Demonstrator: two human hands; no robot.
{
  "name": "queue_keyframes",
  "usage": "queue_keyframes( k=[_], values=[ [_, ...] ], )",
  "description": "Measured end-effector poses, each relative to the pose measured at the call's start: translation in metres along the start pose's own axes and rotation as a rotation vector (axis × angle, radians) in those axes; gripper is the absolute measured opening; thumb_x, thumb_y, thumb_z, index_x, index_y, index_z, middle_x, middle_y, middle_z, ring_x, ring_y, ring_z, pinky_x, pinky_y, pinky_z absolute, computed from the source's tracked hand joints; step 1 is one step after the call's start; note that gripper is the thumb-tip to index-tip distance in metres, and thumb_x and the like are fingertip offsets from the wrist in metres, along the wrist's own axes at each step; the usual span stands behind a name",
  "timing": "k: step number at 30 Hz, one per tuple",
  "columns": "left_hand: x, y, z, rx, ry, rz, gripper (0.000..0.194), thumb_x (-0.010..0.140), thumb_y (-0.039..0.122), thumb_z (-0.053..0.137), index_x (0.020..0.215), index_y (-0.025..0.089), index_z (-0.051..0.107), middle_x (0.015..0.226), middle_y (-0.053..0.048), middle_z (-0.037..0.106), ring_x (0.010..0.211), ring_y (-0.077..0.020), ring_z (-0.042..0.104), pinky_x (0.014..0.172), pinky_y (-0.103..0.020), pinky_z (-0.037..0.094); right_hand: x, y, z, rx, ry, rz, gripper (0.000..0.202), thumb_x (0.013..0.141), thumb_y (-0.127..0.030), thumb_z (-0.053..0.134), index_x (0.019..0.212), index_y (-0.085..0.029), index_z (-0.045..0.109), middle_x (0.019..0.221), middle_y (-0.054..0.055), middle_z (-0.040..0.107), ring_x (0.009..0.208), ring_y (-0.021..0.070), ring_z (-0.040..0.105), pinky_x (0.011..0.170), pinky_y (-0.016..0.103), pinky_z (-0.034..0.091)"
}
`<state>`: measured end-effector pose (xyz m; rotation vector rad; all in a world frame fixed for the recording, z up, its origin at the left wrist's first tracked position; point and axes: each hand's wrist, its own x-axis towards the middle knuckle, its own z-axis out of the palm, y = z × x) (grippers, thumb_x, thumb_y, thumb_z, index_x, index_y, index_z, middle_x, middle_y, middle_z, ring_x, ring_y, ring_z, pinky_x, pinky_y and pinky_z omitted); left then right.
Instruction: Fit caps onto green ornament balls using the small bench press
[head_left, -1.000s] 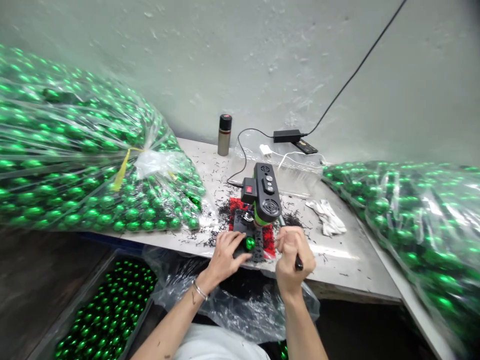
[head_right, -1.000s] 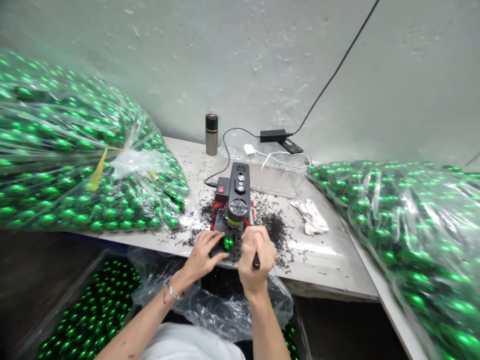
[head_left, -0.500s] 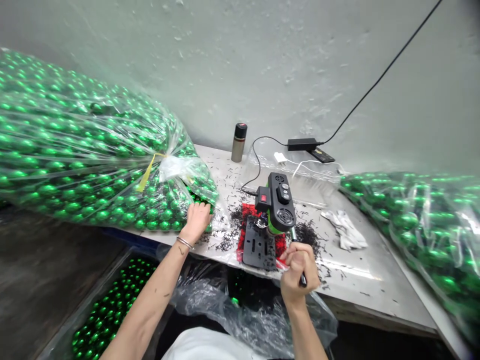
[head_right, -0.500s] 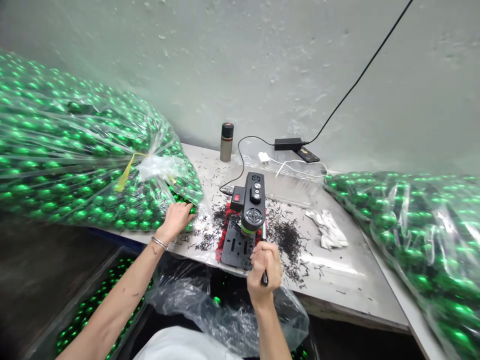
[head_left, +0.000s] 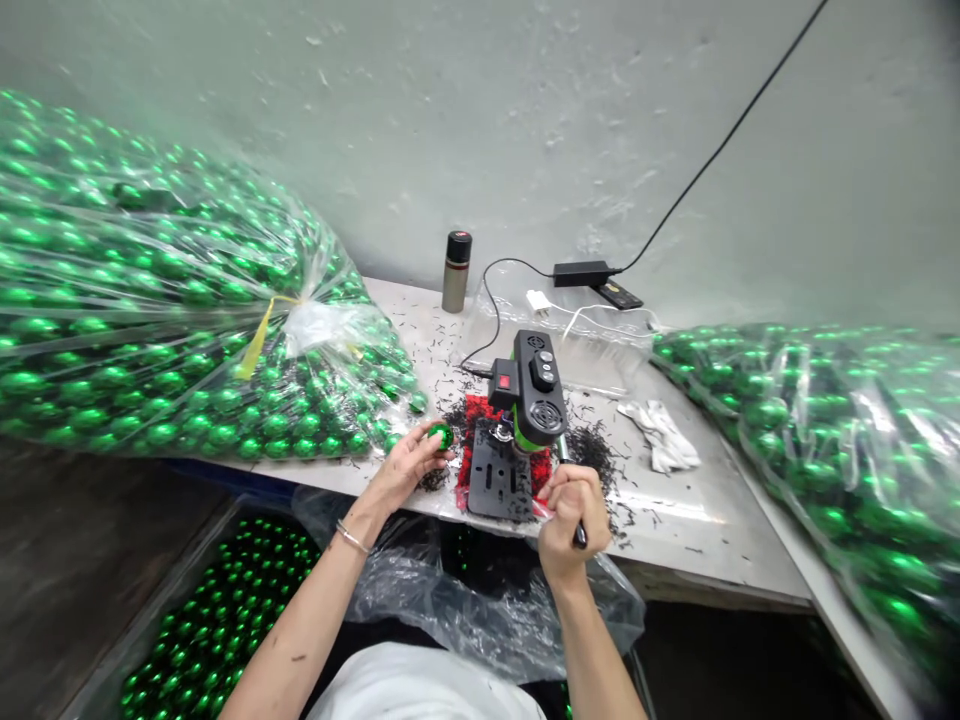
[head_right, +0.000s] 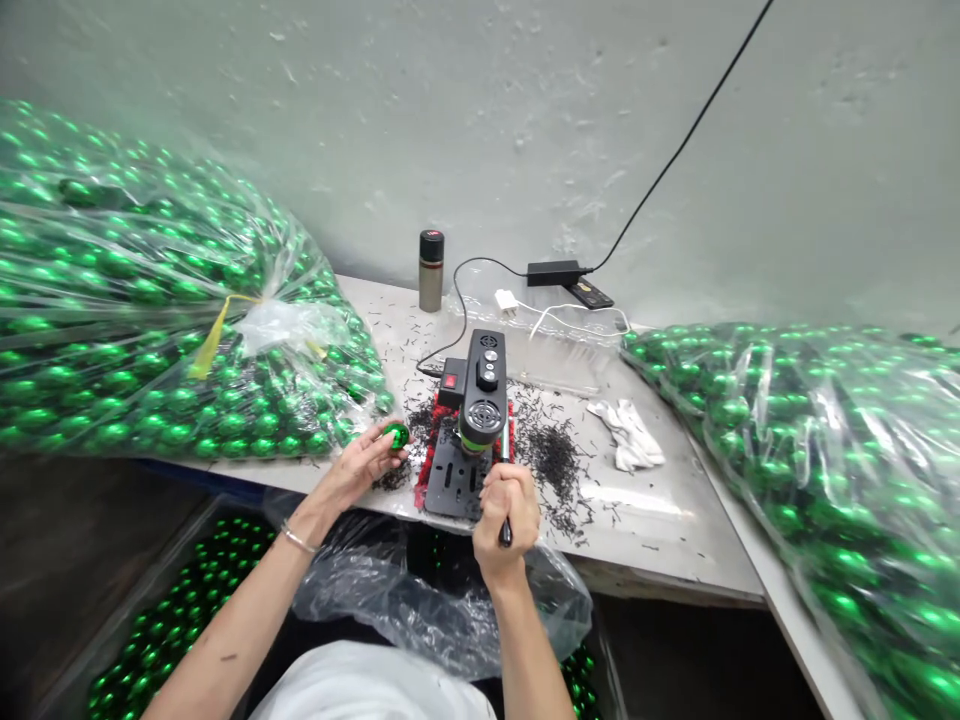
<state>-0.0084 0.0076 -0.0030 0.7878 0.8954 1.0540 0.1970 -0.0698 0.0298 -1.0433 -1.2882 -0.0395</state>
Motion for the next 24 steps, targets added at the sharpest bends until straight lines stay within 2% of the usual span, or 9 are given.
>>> queue_keyframes(
  k=[3, 6, 9, 12, 14, 19, 24],
  values=[
    [-0.001, -0.019, 0.017, -0.140, 0.022, -0.094, 0.055, 0.063, 0.036, 0.089, 0.109, 0.017, 0.065, 0.091, -0.005, 0.075, 0.078, -0.0150, 0.071, 0.074, -0.026, 0.055, 0.001, 0.000, -0.001, -0.005, -0.024, -0.017, 0.033, 0.096, -0.015, 0.042, 0.063, -0.020, 0.047, 0.070, 0.000, 0.054, 0.064, 0.0127, 0.054, 0.057, 0.028, 0.043],
    [0.001, -0.025, 0.027, -0.141, -0.002, -0.131, 0.052, 0.066, 0.032, 0.088, 0.110, 0.017, 0.066, 0.092, -0.006, 0.077, 0.084, -0.0156, 0.072, 0.076, -0.024, 0.053, 0.002, -0.001, -0.002, -0.016, -0.044, -0.036, 0.032, 0.095, -0.013, 0.042, 0.064, -0.021, 0.047, 0.069, 0.000, 0.053, 0.066, 0.0126, 0.054, 0.058, 0.027, 0.043],
    [0.005, -0.023, 0.028, -0.131, 0.022, -0.142, 0.047, 0.064, 0.029, 0.089, 0.103, 0.015, 0.067, 0.090, -0.006, 0.077, 0.084, -0.0153, 0.072, 0.074, -0.022, 0.052, 0.003, -0.002, -0.002, -0.027, -0.052, -0.056, 0.030, 0.094, -0.011, 0.043, 0.066, -0.021, 0.048, 0.070, 0.000, 0.053, 0.067, 0.0129, 0.054, 0.057, 0.027, 0.042],
    [0.009, -0.021, 0.026, -0.179, 0.072, -0.162, 0.044, 0.060, 0.024, 0.091, 0.094, 0.016, 0.065, 0.088, -0.006, 0.077, 0.083, -0.0171, 0.073, 0.078, -0.025, 0.053, 0.005, -0.005, -0.001, -0.030, -0.053, -0.052, 0.030, 0.094, -0.010, 0.042, 0.066, -0.021, 0.047, 0.070, 0.000, 0.053, 0.066, 0.0128, 0.054, 0.056, 0.027, 0.042],
    [0.010, -0.020, 0.025, -0.193, 0.082, -0.177, 0.044, 0.060, 0.024, 0.091, 0.095, 0.017, 0.065, 0.088, -0.005, 0.077, 0.084, -0.0181, 0.073, 0.081, -0.028, 0.054, 0.009, -0.009, -0.001, -0.027, -0.049, -0.050, 0.031, 0.094, -0.010, 0.042, 0.065, -0.021, 0.046, 0.068, 0.000, 0.052, 0.066, 0.0129, 0.053, 0.057, 0.027, 0.041],
    [0.011, -0.024, 0.031, -0.115, 0.109, -0.194, 0.044, 0.066, 0.025, 0.088, 0.106, 0.016, 0.071, 0.092, -0.005, 0.076, 0.079, -0.0134, 0.070, 0.075, -0.023, 0.052, 0.026, -0.020, -0.003, -0.030, -0.071, -0.016, 0.030, 0.094, -0.012, 0.045, 0.066, -0.021, 0.048, 0.070, 0.000, 0.053, 0.064, 0.0124, 0.053, 0.057, 0.027, 0.041],
    [0.012, -0.035, 0.048, 0.014, 0.073, -0.100, 0.040, 0.065, 0.028, 0.087, 0.098, 0.016, 0.069, 0.095, -0.006, 0.073, 0.090, -0.0179, 0.068, 0.086, -0.031, 0.053, 0.040, -0.028, -0.006, -0.039, -0.106, 0.007, 0.031, 0.094, -0.013, 0.045, 0.065, -0.021, 0.047, 0.070, 0.000, 0.053, 0.063, 0.0116, 0.052, 0.057, 0.027, 0.040]
  ],
)
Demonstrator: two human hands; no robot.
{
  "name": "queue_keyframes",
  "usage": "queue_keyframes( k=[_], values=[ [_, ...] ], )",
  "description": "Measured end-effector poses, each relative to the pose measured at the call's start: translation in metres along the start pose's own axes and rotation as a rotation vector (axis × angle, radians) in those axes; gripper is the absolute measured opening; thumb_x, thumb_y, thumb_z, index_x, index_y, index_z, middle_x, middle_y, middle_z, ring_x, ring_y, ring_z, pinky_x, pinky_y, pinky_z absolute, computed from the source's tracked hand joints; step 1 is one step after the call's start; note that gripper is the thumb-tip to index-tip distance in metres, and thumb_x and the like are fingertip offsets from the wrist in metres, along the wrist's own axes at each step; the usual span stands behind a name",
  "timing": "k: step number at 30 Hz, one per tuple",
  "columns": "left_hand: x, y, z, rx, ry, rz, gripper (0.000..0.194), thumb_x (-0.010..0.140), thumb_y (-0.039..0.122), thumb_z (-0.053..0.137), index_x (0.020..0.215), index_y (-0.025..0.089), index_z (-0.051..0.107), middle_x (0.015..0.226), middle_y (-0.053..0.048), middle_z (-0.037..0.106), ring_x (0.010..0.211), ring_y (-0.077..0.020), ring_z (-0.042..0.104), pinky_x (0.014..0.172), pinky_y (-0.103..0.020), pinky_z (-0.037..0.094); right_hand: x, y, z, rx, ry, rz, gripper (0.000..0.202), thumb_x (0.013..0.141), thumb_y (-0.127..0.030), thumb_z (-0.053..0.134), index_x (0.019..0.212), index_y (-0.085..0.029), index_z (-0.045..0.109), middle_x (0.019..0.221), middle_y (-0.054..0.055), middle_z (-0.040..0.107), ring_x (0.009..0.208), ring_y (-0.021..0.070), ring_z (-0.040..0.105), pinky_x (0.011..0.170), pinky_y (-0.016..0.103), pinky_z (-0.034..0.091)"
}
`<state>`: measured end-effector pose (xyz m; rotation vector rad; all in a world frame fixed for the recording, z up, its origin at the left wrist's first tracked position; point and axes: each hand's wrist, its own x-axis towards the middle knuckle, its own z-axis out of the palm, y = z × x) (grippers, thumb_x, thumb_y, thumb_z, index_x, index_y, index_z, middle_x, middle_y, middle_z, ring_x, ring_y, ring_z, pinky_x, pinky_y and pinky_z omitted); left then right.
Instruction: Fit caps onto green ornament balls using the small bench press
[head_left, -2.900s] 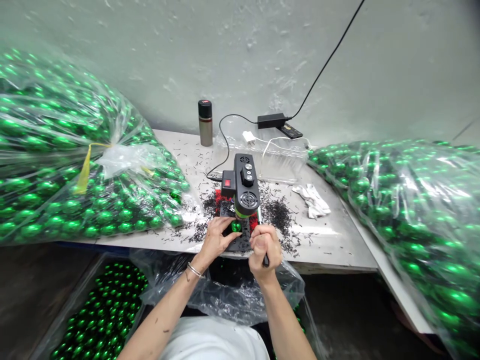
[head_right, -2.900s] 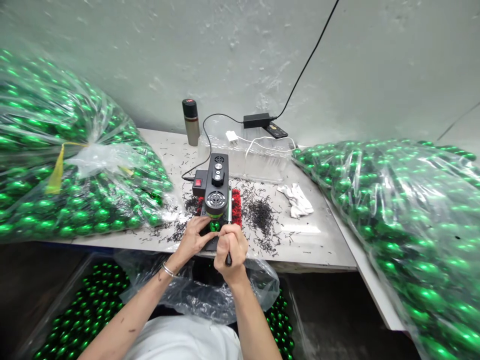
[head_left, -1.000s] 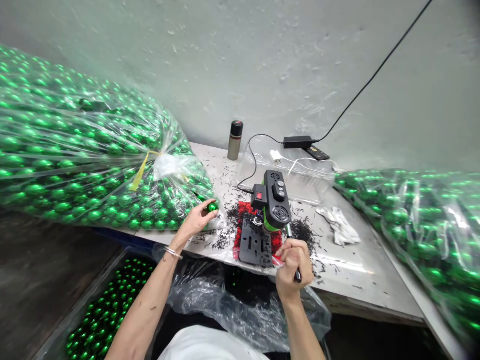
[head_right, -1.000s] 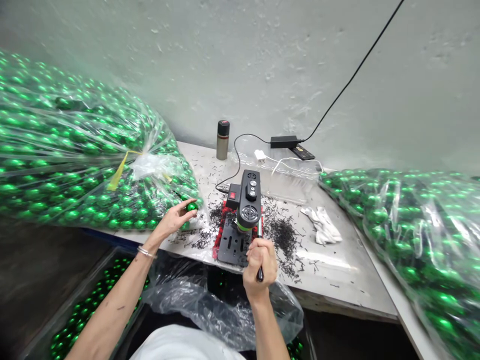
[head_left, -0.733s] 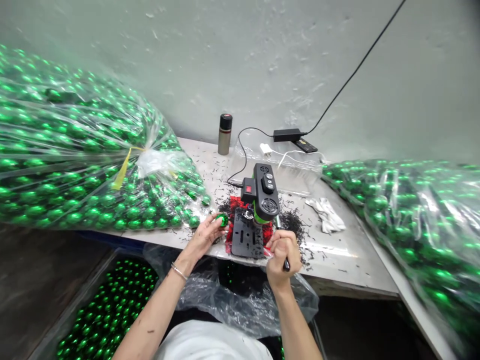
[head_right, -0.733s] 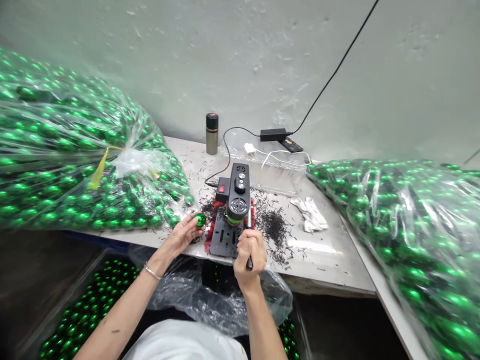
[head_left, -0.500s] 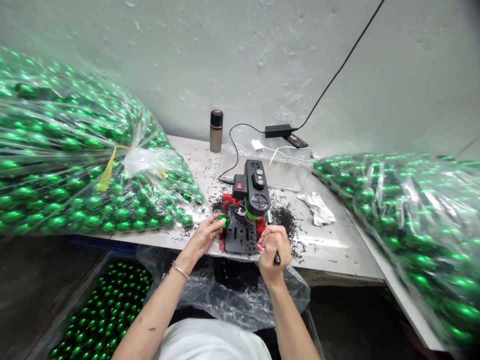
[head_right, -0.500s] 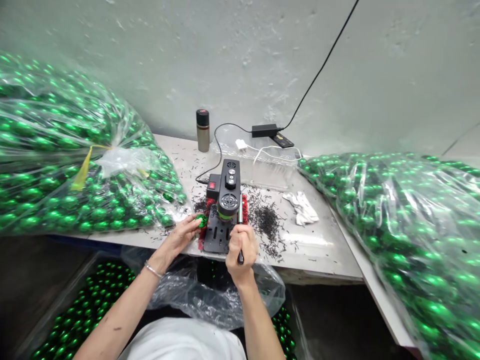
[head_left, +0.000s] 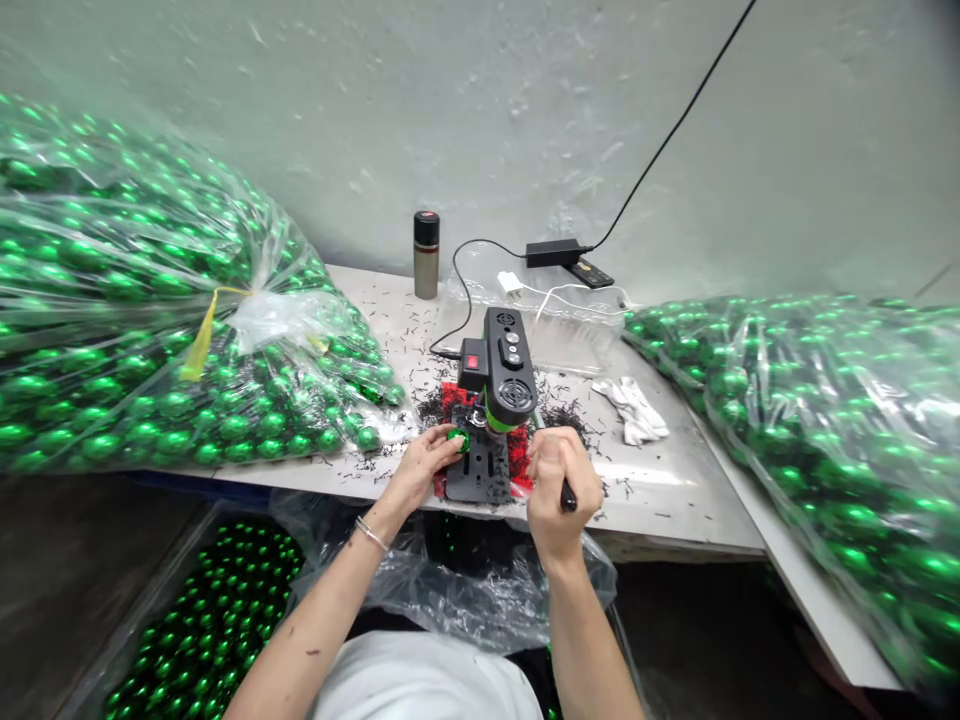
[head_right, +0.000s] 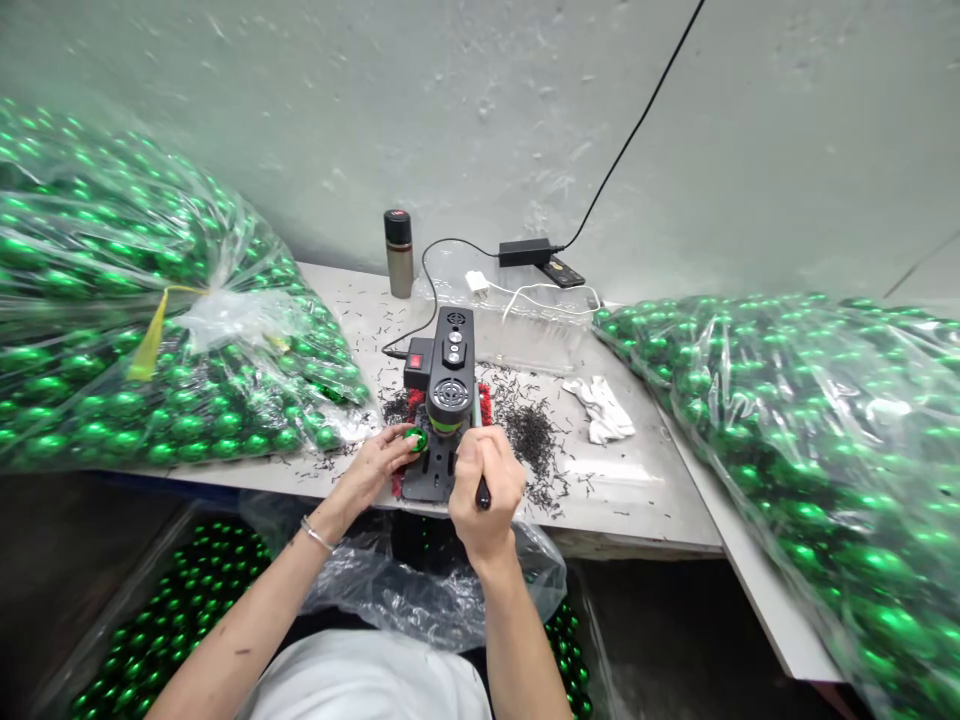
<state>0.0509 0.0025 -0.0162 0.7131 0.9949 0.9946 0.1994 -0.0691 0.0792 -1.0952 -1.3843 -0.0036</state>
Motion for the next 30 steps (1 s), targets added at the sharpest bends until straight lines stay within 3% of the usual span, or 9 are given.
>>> queue_keyframes(
  k=[7, 14, 21, 30],
  values=[
    [-0.005, -0.020, 0.013, 0.446, -0.030, 0.345, 0.036, 0.068, 0.033, 0.084, 0.098, 0.021, 0.068, 0.103, -0.007, 0.071, 0.105, -0.0255, 0.065, 0.103, -0.041, 0.044, 0.001, 0.000, 0.000, -0.028, 0.008, -0.035, 0.031, 0.095, -0.013, 0.045, 0.065, -0.022, 0.046, 0.067, -0.001, 0.051, 0.066, 0.0127, 0.054, 0.059, 0.027, 0.040],
    [-0.006, -0.031, 0.008, 0.746, 0.041, 0.475, 0.031, 0.075, 0.033, 0.079, 0.104, 0.026, 0.070, 0.105, -0.006, 0.071, 0.109, -0.0282, 0.059, 0.111, -0.048, 0.031, -0.005, 0.003, 0.001, -0.033, 0.008, -0.081, 0.029, 0.093, -0.008, 0.044, 0.068, -0.021, 0.047, 0.069, -0.001, 0.052, 0.066, 0.0120, 0.053, 0.059, 0.027, 0.040],
    [-0.014, -0.037, 0.012, 0.888, 0.106, 0.629, 0.028, 0.080, 0.030, 0.074, 0.106, 0.023, 0.068, 0.105, -0.009, 0.071, 0.106, -0.0299, 0.060, 0.111, -0.050, 0.029, -0.012, 0.006, 0.001, -0.025, 0.009, -0.079, 0.030, 0.093, -0.009, 0.043, 0.066, -0.022, 0.047, 0.065, -0.001, 0.051, 0.067, 0.0142, 0.055, 0.060, 0.029, 0.042],
    [-0.015, -0.026, 0.014, 0.959, 0.012, 0.636, 0.026, 0.082, 0.028, 0.073, 0.107, 0.025, 0.071, 0.104, -0.009, 0.074, 0.106, -0.0307, 0.061, 0.119, -0.054, 0.014, -0.019, 0.009, 0.003, -0.028, 0.013, -0.061, 0.030, 0.093, -0.009, 0.044, 0.067, -0.021, 0.047, 0.066, -0.001, 0.052, 0.068, 0.0139, 0.055, 0.059, 0.028, 0.041]
  ],
)
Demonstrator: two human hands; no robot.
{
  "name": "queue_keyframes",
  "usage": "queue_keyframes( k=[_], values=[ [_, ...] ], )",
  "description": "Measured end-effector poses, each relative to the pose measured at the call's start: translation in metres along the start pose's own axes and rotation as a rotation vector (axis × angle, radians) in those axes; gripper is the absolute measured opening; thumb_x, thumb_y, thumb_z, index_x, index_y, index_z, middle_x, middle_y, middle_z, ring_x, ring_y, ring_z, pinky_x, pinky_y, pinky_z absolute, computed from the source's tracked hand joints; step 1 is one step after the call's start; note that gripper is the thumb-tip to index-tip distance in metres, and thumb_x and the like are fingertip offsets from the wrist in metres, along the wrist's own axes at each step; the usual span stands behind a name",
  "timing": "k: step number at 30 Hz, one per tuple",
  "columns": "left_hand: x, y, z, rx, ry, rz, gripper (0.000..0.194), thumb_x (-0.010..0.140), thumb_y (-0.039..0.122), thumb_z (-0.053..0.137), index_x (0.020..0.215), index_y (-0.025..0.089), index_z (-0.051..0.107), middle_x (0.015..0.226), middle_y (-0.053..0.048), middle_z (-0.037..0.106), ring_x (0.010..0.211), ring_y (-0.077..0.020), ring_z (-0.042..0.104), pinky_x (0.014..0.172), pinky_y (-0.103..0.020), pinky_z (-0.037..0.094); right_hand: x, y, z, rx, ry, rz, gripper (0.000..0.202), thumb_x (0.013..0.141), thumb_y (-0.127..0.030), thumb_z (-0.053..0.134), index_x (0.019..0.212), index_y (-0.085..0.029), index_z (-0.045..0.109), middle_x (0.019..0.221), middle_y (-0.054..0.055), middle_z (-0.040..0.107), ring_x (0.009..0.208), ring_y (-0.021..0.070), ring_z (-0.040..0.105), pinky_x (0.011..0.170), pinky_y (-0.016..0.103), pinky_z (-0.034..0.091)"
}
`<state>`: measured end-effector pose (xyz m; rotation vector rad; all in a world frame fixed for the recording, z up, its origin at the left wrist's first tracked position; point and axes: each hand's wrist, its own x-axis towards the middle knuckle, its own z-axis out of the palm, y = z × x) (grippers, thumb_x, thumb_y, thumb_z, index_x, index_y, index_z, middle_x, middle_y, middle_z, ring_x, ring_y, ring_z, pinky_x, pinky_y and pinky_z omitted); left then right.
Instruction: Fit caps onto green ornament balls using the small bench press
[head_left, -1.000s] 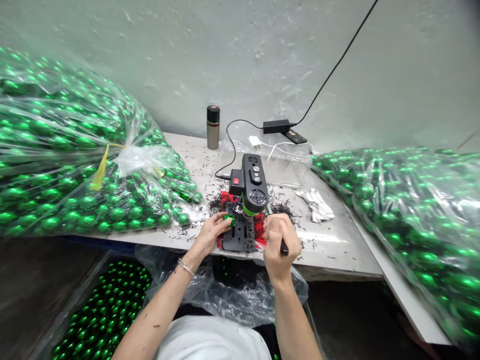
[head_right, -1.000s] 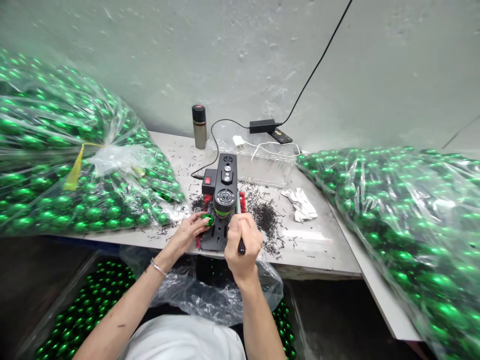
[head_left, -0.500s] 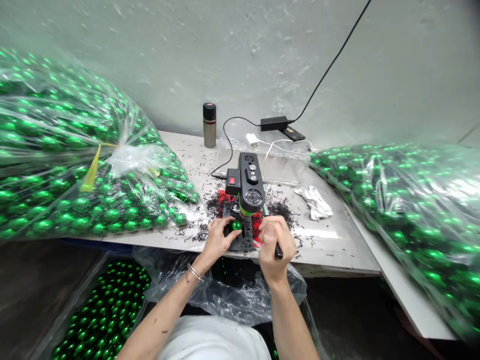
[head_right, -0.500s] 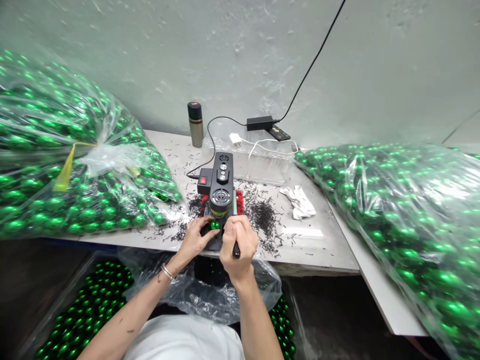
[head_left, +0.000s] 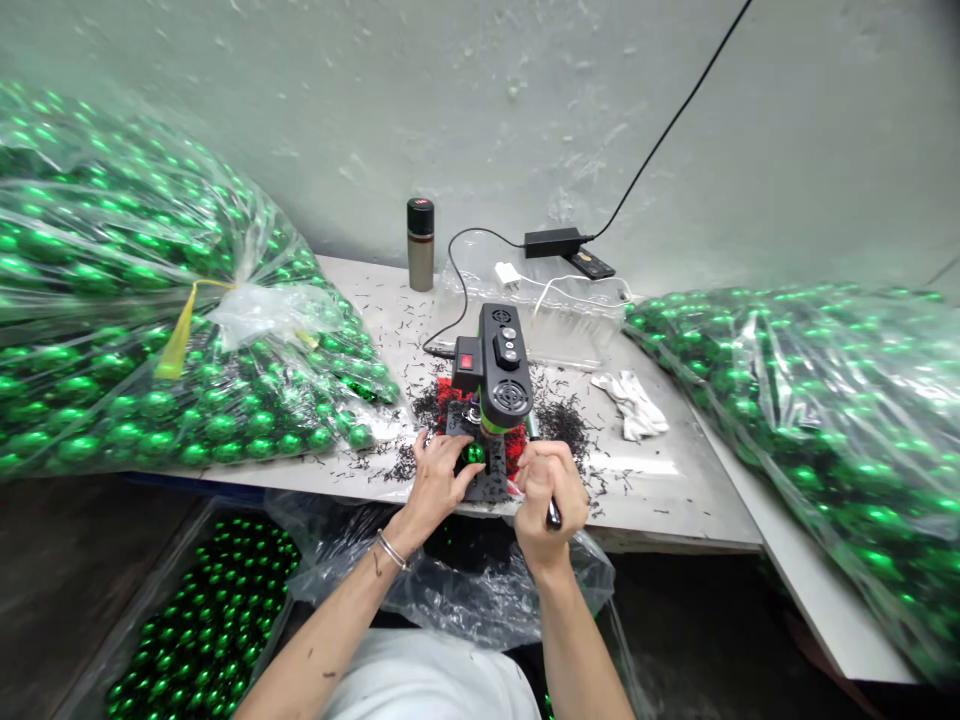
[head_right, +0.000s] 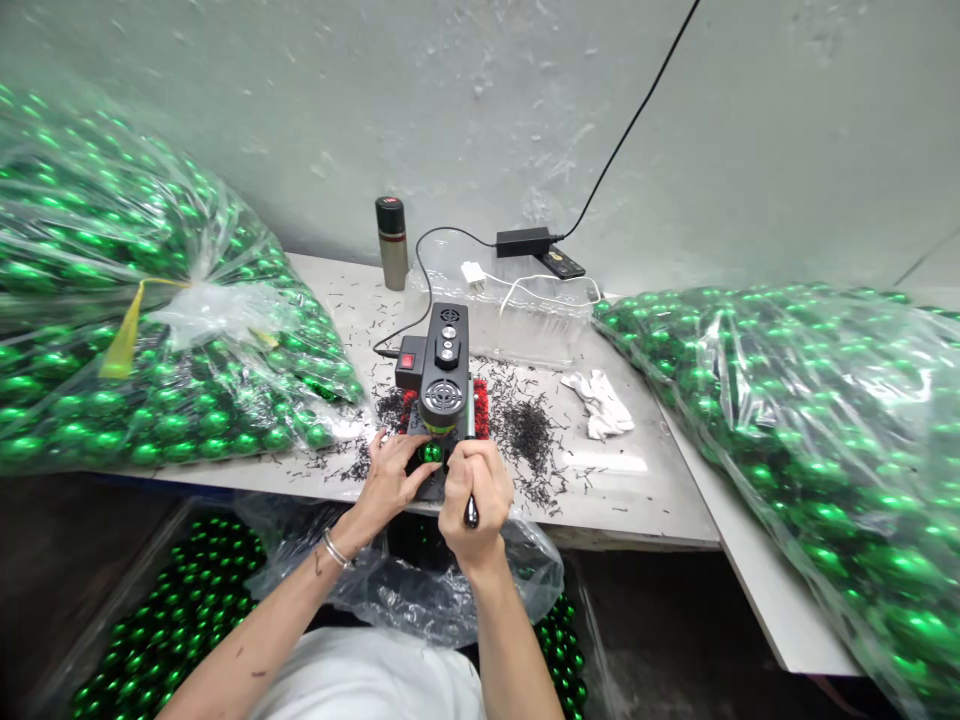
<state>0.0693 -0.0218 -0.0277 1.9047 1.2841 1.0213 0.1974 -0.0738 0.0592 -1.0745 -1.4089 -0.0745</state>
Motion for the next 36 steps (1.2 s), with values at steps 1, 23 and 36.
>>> queue_keyframes(
  k=[1, 23, 36],
  values=[
    [0.002, 0.000, 0.000, -0.011, -0.012, -0.005, 0.026, 0.081, 0.028, 0.074, 0.107, 0.025, 0.072, 0.105, -0.009, 0.075, 0.107, -0.0309, 0.061, 0.119, -0.054, 0.014, 0.000, 0.000, 0.000, 0.004, 0.005, -0.001, 0.029, 0.093, -0.008, 0.044, 0.067, -0.021, 0.047, 0.066, -0.001, 0.052, 0.068, 0.0138, 0.054, 0.059, 0.028, 0.041],
    [0.004, -0.014, 0.008, -0.157, 0.000, -0.041, 0.031, 0.076, 0.040, 0.079, 0.104, 0.027, 0.075, 0.107, -0.007, 0.076, 0.107, -0.0301, 0.061, 0.117, -0.053, 0.022, -0.054, 0.053, 0.017, 0.002, 0.067, -0.147, 0.029, 0.097, -0.022, 0.034, 0.071, -0.022, 0.046, 0.074, -0.001, 0.053, 0.061, 0.0128, 0.054, 0.076, 0.040, 0.052],
    [0.005, -0.014, 0.009, -0.156, 0.005, -0.004, 0.030, 0.079, 0.039, 0.077, 0.105, 0.026, 0.075, 0.105, -0.008, 0.076, 0.106, -0.0296, 0.061, 0.117, -0.052, 0.022, -0.055, 0.057, 0.015, -0.034, -0.044, -0.241, 0.028, 0.099, -0.021, 0.034, 0.073, -0.021, 0.045, 0.078, -0.001, 0.051, 0.069, 0.0128, 0.060, 0.074, 0.035, 0.052]
  ],
)
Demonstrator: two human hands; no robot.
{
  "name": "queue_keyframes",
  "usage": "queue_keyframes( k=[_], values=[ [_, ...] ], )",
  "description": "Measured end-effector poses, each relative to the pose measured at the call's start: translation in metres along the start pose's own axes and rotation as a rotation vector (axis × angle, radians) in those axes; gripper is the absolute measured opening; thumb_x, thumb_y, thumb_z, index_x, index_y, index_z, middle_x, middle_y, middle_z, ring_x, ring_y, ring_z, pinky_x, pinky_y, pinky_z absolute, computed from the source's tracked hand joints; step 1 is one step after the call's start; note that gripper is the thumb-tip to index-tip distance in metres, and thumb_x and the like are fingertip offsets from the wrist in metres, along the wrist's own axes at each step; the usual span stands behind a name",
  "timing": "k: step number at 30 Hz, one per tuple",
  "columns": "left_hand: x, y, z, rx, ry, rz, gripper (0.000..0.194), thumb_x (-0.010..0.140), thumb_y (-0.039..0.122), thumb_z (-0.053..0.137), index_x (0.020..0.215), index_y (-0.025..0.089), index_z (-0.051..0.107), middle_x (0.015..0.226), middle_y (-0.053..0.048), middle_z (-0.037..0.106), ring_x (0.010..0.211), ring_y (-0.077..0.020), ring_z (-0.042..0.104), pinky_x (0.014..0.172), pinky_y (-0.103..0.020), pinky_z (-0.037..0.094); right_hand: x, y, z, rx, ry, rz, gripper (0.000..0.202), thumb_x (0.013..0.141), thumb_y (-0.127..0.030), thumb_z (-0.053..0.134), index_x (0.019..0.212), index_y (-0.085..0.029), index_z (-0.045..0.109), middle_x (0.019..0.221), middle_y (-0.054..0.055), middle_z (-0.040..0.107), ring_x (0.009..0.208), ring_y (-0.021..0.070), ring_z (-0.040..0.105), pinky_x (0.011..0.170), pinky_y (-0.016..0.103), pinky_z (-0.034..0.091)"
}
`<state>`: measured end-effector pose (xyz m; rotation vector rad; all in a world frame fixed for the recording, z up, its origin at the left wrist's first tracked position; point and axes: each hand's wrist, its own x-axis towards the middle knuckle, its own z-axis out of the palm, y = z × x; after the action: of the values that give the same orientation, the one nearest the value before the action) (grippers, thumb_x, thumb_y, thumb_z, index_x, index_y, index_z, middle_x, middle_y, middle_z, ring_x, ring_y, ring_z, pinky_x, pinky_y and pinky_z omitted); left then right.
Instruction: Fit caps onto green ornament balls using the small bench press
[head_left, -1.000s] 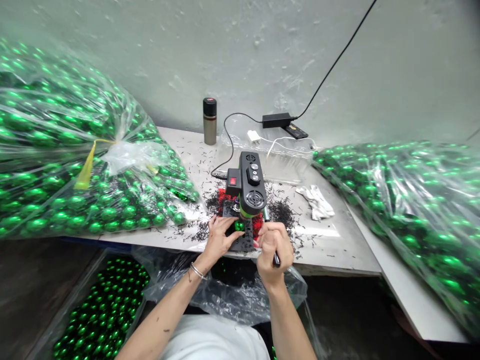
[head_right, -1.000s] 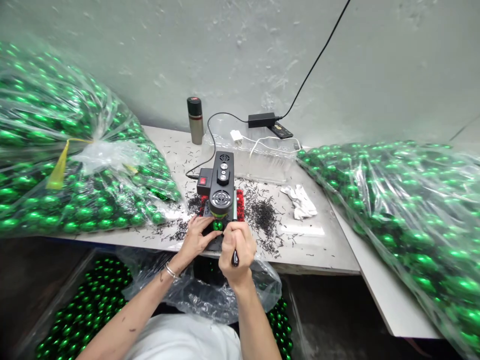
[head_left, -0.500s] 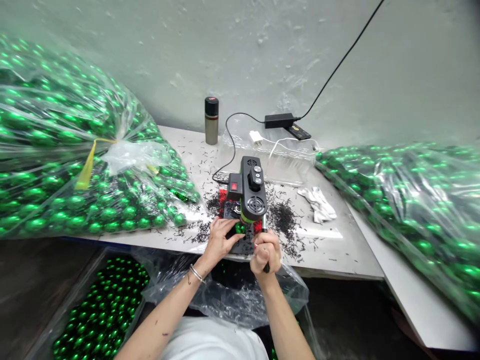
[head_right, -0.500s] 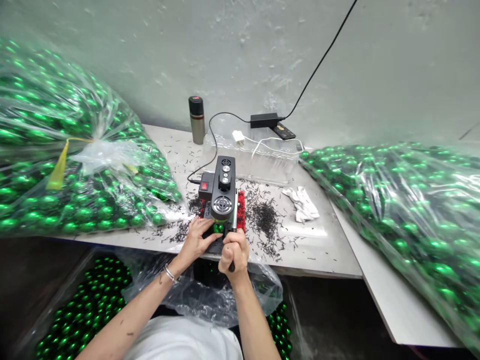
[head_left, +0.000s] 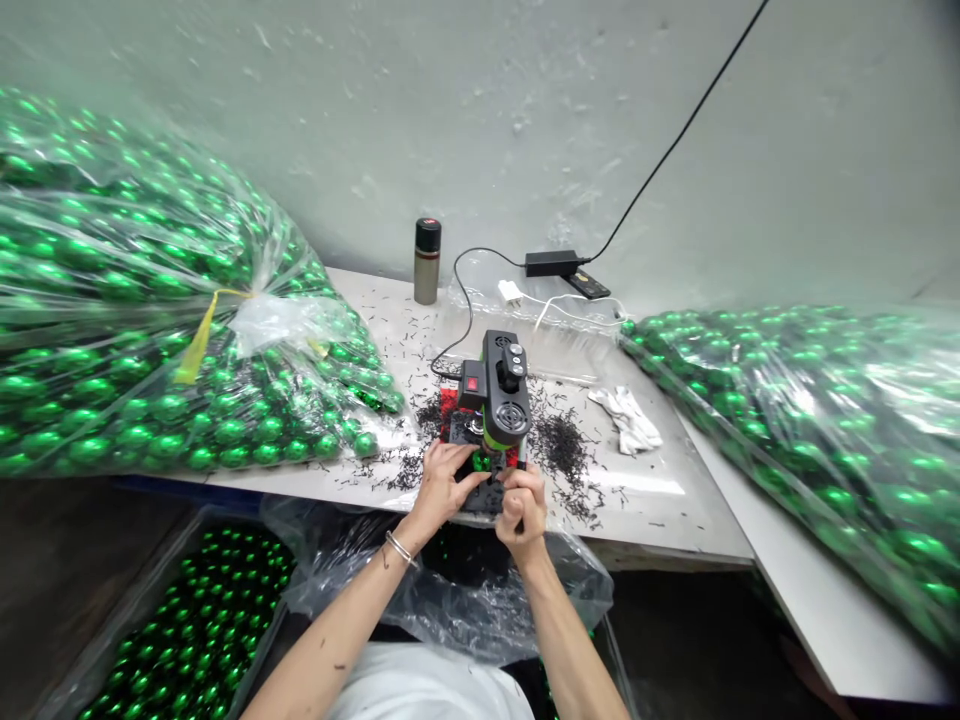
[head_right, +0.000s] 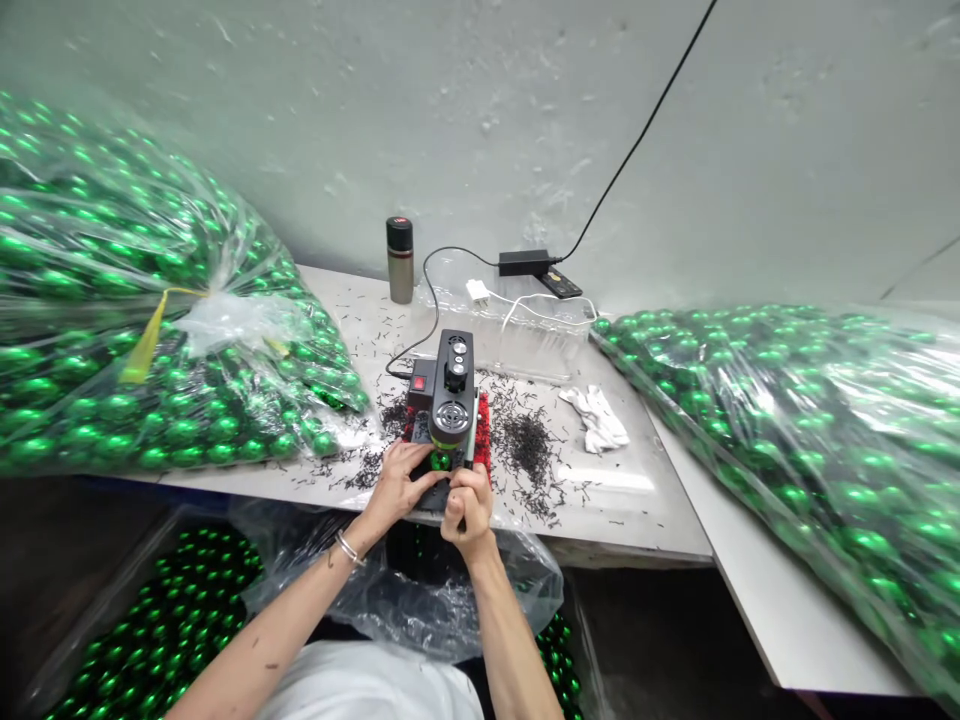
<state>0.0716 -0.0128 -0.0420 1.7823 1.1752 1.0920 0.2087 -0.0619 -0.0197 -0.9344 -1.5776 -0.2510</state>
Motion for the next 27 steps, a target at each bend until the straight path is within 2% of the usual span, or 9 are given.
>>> queue_keyframes(
  k=[5, 9, 12, 14, 16, 19, 21, 23, 27],
  values=[
    [0.002, 0.000, 0.003, 0.018, 0.029, 0.010, 0.029, 0.078, 0.036, 0.078, 0.105, 0.026, 0.074, 0.103, -0.008, 0.075, 0.105, -0.0296, 0.062, 0.115, -0.054, 0.027, 0.034, -0.019, -0.009, 0.056, 0.093, 0.143, 0.030, 0.097, -0.016, 0.037, 0.069, -0.021, 0.044, 0.073, -0.001, 0.051, 0.065, 0.0112, 0.053, 0.062, 0.028, 0.044],
    [-0.018, -0.002, 0.003, 0.077, 0.055, 0.099, 0.032, 0.084, 0.035, 0.073, 0.114, 0.023, 0.071, 0.109, -0.011, 0.074, 0.107, -0.0299, 0.063, 0.110, -0.054, 0.036, 0.069, -0.038, -0.019, 0.095, 0.069, 0.364, 0.031, 0.098, -0.017, 0.042, 0.067, -0.021, 0.045, 0.073, 0.000, 0.052, 0.065, 0.0114, 0.052, 0.060, 0.027, 0.041],
    [-0.041, -0.005, -0.005, 0.205, 0.055, 0.223, 0.049, 0.087, 0.043, 0.069, 0.129, 0.021, 0.062, 0.123, -0.013, 0.069, 0.118, -0.0318, 0.059, 0.110, -0.055, 0.036, 0.074, -0.041, -0.021, 0.105, 0.060, 0.396, 0.033, 0.098, -0.019, 0.043, 0.065, -0.020, 0.046, 0.072, -0.001, 0.052, 0.065, 0.0118, 0.052, 0.061, 0.028, 0.040],
    [-0.046, -0.009, -0.018, 0.308, 0.096, 0.278, 0.056, 0.089, 0.047, 0.066, 0.136, 0.019, 0.056, 0.131, -0.016, 0.064, 0.123, -0.0325, 0.057, 0.110, -0.056, 0.038, 0.067, -0.040, -0.019, 0.102, 0.073, 0.379, 0.033, 0.098, -0.019, 0.044, 0.065, -0.020, 0.047, 0.072, -0.001, 0.052, 0.065, 0.0117, 0.053, 0.060, 0.028, 0.040],
    [-0.038, -0.013, -0.038, 0.422, 0.173, 0.275, 0.048, 0.094, 0.042, 0.058, 0.135, 0.018, 0.056, 0.132, -0.016, 0.063, 0.125, -0.0314, 0.056, 0.110, -0.054, 0.039, 0.059, -0.037, -0.016, 0.096, 0.097, 0.376, 0.033, 0.097, -0.019, 0.044, 0.065, -0.020, 0.047, 0.073, 0.000, 0.053, 0.063, 0.0117, 0.052, 0.059, 0.029, 0.040],
    [-0.003, -0.020, -0.074, 0.629, 0.257, 0.143, 0.031, 0.099, 0.026, 0.046, 0.122, 0.017, 0.064, 0.124, -0.015, 0.067, 0.118, -0.0299, 0.059, 0.103, -0.049, 0.044, 0.050, -0.035, -0.012, 0.102, 0.132, 0.379, 0.032, 0.097, -0.020, 0.044, 0.066, -0.020, 0.048, 0.072, 0.000, 0.053, 0.062, 0.0119, 0.053, 0.057, 0.029, 0.040],
    [0.023, -0.022, -0.095, 0.767, 0.207, 0.037, 0.029, 0.098, 0.019, 0.045, 0.118, 0.014, 0.065, 0.118, -0.017, 0.069, 0.112, -0.0301, 0.061, 0.097, -0.046, 0.048, 0.049, -0.034, -0.011, 0.111, 0.139, 0.373, 0.032, 0.098, -0.019, 0.044, 0.066, -0.020, 0.048, 0.072, -0.001, 0.053, 0.061, 0.0112, 0.053, 0.057, 0.028, 0.040],
    [0.045, -0.024, -0.108, 0.867, 0.122, -0.030, 0.028, 0.096, 0.018, 0.049, 0.119, 0.013, 0.064, 0.116, -0.017, 0.068, 0.106, -0.0294, 0.063, 0.092, -0.042, 0.049, 0.048, -0.034, -0.010, 0.110, 0.140, 0.366, 0.032, 0.098, -0.018, 0.044, 0.066, -0.020, 0.048, 0.072, -0.001, 0.052, 0.059, 0.0103, 0.052, 0.055, 0.028, 0.040],
    [0.068, -0.026, -0.110, 0.945, -0.054, -0.053, 0.031, 0.091, 0.017, 0.057, 0.123, 0.017, 0.059, 0.122, -0.015, 0.063, 0.103, -0.0274, 0.064, 0.086, -0.037, 0.050, 0.046, -0.032, -0.010, 0.078, 0.153, 0.360, 0.031, 0.097, -0.018, 0.044, 0.067, -0.020, 0.049, 0.071, -0.001, 0.053, 0.059, 0.0104, 0.053, 0.055, 0.028, 0.041]
  ],
)
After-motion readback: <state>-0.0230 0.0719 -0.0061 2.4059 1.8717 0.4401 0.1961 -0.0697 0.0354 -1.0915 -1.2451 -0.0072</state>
